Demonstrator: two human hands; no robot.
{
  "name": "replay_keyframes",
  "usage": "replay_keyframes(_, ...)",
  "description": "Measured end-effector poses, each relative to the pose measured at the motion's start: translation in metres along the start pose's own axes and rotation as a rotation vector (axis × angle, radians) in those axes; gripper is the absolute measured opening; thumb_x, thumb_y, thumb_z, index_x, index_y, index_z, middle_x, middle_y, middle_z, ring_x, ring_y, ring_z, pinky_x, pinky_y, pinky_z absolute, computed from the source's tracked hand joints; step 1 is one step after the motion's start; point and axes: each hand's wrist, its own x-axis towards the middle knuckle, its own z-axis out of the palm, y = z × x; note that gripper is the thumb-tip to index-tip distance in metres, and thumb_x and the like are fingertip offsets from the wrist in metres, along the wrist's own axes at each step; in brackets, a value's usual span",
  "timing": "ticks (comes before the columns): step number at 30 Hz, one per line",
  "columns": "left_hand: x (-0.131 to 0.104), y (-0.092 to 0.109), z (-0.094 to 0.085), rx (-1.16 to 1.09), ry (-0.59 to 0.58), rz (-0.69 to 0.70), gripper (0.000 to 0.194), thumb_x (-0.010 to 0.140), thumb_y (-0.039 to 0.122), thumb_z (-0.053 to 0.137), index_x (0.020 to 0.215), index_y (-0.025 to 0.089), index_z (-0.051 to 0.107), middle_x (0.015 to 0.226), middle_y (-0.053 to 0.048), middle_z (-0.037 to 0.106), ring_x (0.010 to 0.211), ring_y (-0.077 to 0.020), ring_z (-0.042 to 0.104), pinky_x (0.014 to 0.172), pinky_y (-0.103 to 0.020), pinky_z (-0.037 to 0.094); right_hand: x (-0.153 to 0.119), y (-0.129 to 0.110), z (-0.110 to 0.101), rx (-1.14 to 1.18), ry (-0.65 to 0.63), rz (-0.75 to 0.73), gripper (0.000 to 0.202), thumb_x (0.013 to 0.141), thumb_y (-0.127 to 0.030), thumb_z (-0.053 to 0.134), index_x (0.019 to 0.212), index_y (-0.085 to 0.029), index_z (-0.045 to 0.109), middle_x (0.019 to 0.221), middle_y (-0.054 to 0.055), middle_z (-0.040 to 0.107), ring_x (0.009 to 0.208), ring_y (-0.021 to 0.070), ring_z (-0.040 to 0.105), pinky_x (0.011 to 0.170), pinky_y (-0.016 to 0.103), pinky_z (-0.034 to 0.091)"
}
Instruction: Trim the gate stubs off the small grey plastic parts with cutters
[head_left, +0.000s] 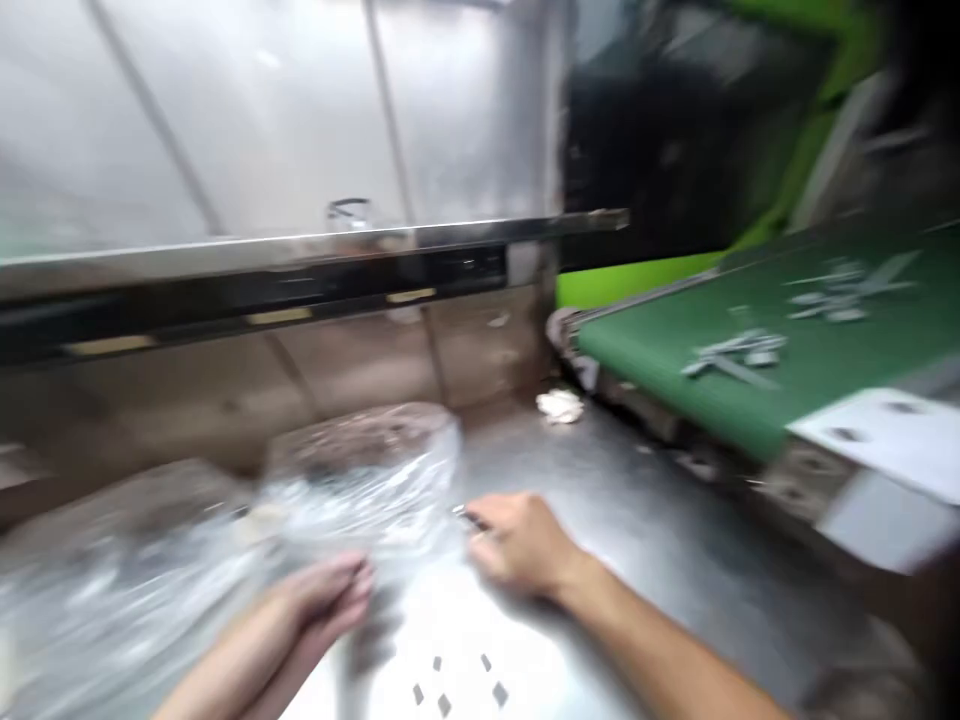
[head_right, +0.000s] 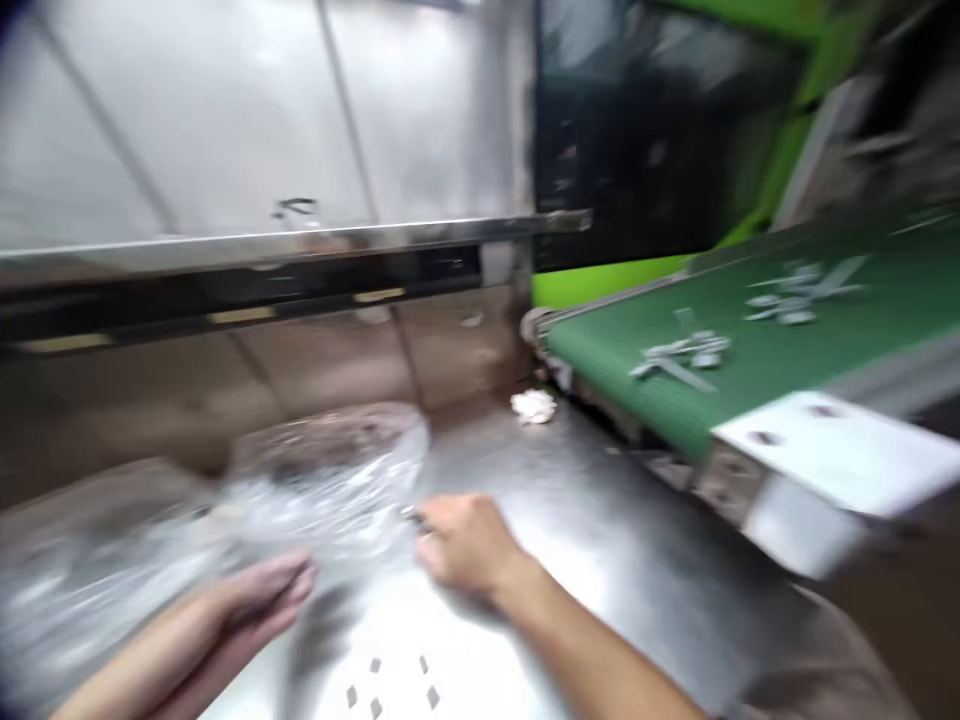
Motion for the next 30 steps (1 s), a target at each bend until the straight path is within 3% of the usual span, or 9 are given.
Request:
replay_keyframes(2,0.006,0.027,0.000,0.196,0.114,0.078,0.020,0.084,-0.006,0.075,0.096,0.008,0.080,0.095,-0.017,0.081,0.085,-0.0201,0.081,0.086,-0.026,0.068,-0.005,0.010,0.005,0.048,0.082,-0.003,0.018,0.103,-0.015,0.063,0.117,-0.014,0.074,0.110,0.009,0.081,0.100,0.0223,0.078,0.092,0.039,0.060)
replay_keyframes(5,0.048,0.065,0.007,0.336,0.167,0.221,0.018,0.085,-0.005,0.070,0.094,0.007,0.079,0.101,-0.020,0.082,0.095,-0.0223,0.082,0.100,-0.032,0.065,-0.005,0.020,0.010,0.081,0.138,0.001,0.016,0.106,-0.017,0.060,0.112,-0.015,0.075,0.100,0.006,0.079,0.088,0.0209,0.075,0.082,0.037,0.058)
replay_keyframes(9,0.094,0.081,0.019,0.604,0.178,0.346,0.019,0.085,0.006,0.076,0.104,0.009,0.079,0.121,-0.019,0.081,0.126,-0.0333,0.074,0.119,-0.051,0.054,-0.004,0.021,0.010,0.055,0.109,0.084,0.013,0.105,-0.027,0.068,0.109,-0.016,0.075,0.097,0.004,0.076,0.086,0.0197,0.071,0.083,0.036,0.055)
replay_keyframes(13,0.076,0.056,0.014,0.862,0.092,0.442,0.039,0.085,0.014,0.080,0.124,0.016,0.080,0.158,-0.015,0.066,0.155,-0.0355,0.051,0.133,-0.047,0.035,0.001,0.030,0.016,0.023,0.040,0.179,0.021,0.103,-0.039,0.071,0.101,-0.018,0.073,0.097,0.004,0.074,0.087,0.0201,0.067,0.084,0.036,0.053)
replay_keyframes(17,0.007,0.023,0.005,1.115,-0.256,0.271,0.033,0.087,0.032,0.086,0.117,0.020,0.086,0.116,-0.011,0.081,0.105,-0.0317,0.075,0.105,-0.048,0.056,0.002,0.032,0.015,0.010,-0.006,0.194,0.020,0.102,-0.036,0.069,0.108,-0.018,0.075,0.100,0.005,0.076,0.089,0.0214,0.068,0.082,0.036,0.050)
replay_keyframes(18,-0.009,0.014,0.004,1.243,-0.415,0.216,0.037,0.095,0.035,0.078,0.129,0.020,0.082,0.119,-0.011,0.079,0.104,-0.0293,0.075,0.104,-0.046,0.055,0.002,0.031,0.014,0.006,-0.013,0.190,0.022,0.101,-0.036,0.068,0.112,-0.018,0.076,0.101,0.006,0.077,0.089,0.0219,0.068,0.081,0.036,0.049)
replay_keyframes(20,-0.028,-0.003,0.001,1.375,-0.546,0.133,0.045,0.102,0.033,0.070,0.145,0.020,0.073,0.128,-0.012,0.074,0.109,-0.0279,0.073,0.102,-0.043,0.054,0.001,0.026,0.012,-0.005,-0.022,0.181,0.027,0.101,-0.035,0.065,0.117,-0.018,0.078,0.103,0.007,0.079,0.090,0.0238,0.069,0.079,0.037,0.045)
replay_keyframes(25,-0.025,-0.033,-0.004,1.401,-0.632,0.196,0.033,0.106,0.021,0.058,0.133,0.020,0.076,0.125,-0.011,0.070,0.113,-0.0254,0.069,0.103,-0.039,0.051,0.000,0.015,0.008,-0.025,-0.058,0.152,0.030,0.099,-0.037,0.060,0.113,-0.021,0.081,0.107,0.009,0.082,0.095,0.0276,0.072,0.074,0.038,0.037)
replay_keyframes(30,-0.020,-0.036,-0.003,1.401,-0.622,0.218,0.022,0.102,0.018,0.058,0.116,0.020,0.074,0.118,-0.008,0.072,0.106,-0.0238,0.068,0.096,-0.037,0.051,-0.001,0.009,0.009,-0.027,-0.116,0.109,0.031,0.100,-0.038,0.060,0.116,-0.022,0.081,0.110,0.008,0.082,0.095,0.0266,0.072,0.075,0.037,0.036)
